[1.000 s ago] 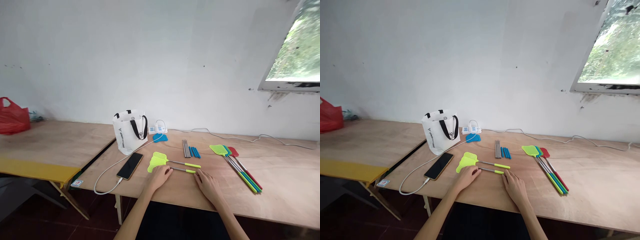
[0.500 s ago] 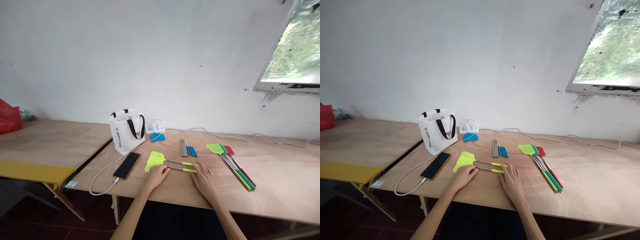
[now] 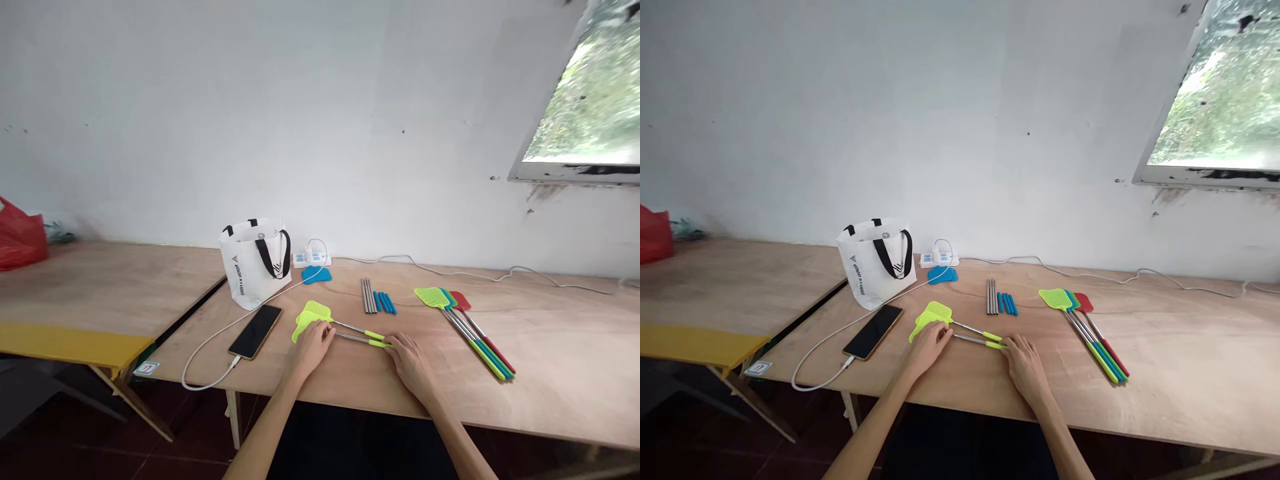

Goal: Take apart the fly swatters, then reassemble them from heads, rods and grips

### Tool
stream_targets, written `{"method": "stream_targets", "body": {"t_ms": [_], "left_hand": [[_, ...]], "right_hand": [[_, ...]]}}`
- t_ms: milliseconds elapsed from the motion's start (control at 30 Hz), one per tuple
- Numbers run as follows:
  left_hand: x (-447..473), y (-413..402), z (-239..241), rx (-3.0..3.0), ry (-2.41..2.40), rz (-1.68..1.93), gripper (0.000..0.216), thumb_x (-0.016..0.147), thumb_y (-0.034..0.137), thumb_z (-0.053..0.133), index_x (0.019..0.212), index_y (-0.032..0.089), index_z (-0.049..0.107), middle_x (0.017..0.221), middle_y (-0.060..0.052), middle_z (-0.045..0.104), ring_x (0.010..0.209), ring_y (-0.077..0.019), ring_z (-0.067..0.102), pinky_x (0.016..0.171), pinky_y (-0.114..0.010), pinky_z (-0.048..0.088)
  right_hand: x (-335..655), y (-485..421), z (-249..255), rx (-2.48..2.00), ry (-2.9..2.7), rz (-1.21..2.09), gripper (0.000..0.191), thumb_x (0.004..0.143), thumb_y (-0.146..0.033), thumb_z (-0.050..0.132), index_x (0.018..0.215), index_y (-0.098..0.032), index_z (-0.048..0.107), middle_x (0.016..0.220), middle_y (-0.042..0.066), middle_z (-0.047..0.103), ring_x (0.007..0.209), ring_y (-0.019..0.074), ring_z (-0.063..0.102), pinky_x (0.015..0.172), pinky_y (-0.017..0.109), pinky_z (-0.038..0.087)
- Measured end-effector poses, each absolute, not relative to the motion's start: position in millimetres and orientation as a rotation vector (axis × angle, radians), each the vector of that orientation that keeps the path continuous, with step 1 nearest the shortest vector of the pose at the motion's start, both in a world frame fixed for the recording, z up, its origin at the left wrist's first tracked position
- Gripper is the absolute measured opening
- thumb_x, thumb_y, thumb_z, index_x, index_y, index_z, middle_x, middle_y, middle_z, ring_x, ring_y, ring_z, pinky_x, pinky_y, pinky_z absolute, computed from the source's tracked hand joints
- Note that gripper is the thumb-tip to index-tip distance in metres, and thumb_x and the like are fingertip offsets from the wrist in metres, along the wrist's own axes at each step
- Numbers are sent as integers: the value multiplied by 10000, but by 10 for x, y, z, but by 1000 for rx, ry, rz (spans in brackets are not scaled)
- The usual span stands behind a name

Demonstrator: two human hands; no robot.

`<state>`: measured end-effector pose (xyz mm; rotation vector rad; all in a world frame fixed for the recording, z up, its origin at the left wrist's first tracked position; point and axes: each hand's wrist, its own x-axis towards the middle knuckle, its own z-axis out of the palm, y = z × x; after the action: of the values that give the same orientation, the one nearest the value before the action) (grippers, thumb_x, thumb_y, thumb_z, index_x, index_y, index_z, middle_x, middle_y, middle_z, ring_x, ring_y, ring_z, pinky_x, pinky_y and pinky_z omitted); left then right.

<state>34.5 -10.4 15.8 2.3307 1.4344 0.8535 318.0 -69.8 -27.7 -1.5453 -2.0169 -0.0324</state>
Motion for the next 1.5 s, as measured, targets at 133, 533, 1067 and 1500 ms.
{"method": "stream_targets", "body": {"t_ms": [133,533,1067,1500], "left_hand": [[264,-15,40,2321,1724,910,234,965,320,525,1138,189,611,1259,-135,614,1174,-318,563,971,-437,437],[112,124,-43,2163,1732,1032,472,982,435,488,1343,132,493,1285,-190,595,1244,-351,546,1029,-482,431],[65,177,-160,2078,1454,1086,451,876,256,599,1309,196,486,1363,-144,527,1328,-305,490,1078,-456,437],[-16,138,72,2095,1362,1084,451,818,201,649,1262,219,572,1308,-110,602,1256,-292,571,1072,-446,456]], "right_hand": [[3169,-707,-268,-1499,-2001,-29,275,1029,-229,386,995,-236,659,1072,73,706,1008,236,643,935,392,477],[3214,-713,-312,-1497,-1904,-112,283,1037,-317,403,1057,-263,680,1091,74,667,998,250,632,908,406,508],[3175,-783,-147,-1425,-2014,223,316,1025,-311,389,1035,-270,702,1094,75,673,1015,242,643,931,378,512],[3163,-772,-213,-1538,-2049,-26,460,982,-159,369,1336,-327,612,1203,62,648,1084,233,617,990,430,478]]}}
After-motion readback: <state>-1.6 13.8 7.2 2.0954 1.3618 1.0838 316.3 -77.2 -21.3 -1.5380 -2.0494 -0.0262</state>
